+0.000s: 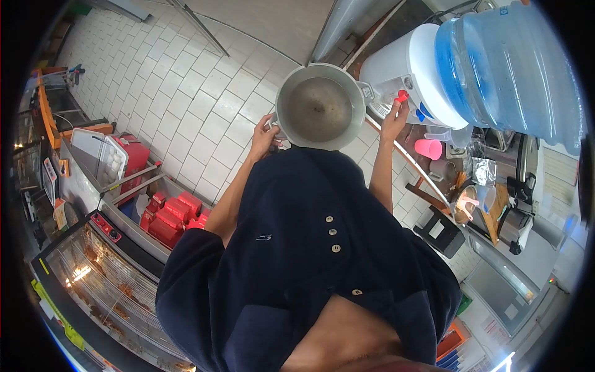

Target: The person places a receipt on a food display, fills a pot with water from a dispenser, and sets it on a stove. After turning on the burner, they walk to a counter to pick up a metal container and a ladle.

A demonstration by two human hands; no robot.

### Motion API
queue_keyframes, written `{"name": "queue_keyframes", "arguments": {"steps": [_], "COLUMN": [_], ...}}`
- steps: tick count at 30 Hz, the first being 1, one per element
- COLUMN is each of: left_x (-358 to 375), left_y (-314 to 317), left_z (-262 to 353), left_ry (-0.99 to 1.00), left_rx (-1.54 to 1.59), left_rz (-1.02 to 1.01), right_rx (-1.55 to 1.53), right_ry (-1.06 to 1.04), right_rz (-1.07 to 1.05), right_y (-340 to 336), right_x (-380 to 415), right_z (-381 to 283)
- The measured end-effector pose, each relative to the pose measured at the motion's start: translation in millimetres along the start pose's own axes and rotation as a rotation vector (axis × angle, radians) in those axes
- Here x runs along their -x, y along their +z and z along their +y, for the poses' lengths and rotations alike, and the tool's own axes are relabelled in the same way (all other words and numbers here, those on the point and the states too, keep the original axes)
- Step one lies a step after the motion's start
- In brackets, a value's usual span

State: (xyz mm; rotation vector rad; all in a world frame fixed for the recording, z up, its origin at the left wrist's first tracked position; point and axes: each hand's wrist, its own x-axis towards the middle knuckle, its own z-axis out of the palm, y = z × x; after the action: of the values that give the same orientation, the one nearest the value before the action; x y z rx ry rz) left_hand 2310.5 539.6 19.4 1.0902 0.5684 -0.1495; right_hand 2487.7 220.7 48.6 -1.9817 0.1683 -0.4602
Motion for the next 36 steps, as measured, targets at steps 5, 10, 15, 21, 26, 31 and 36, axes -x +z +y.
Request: {"name": "queue_keyframes", "arguments": {"steps": [5,10,15,21,26,31,36], "left_x": [0,-2,0,-1,-2,-2,-1], "left_y": [0,-1,1,0,-2,-1,-1], "left_z": [1,-2,0,-1,-4,-3,-2], "left_ry": [-0.007,-0.006,-0.004,-0.018,-0.014,-0.014,-0.009], "left_rx": [-0.011,-0.009,-0.006,-0.023,-0.018,-0.008,-0.008], "left_rz": [0.011,0.008,0.012,0.025,0.02,0.017,0.011], "right_rx": [0.047,0.018,0.038,0.047,0.076,0.032,-0.151], "right_ry": [0.008,-0.047,-0.033,-0.017,0.019,-0.002,0.014], "right_rz": [-0.004,0.005,0.003,0.005,0.004,0.0,0.005], "right_y": [0,2,1,1,1,1,7], "right_x": [0,-1,-2,-1,-2,-1,7], "right_z": [2,3,8,-1,7,13,33]}}
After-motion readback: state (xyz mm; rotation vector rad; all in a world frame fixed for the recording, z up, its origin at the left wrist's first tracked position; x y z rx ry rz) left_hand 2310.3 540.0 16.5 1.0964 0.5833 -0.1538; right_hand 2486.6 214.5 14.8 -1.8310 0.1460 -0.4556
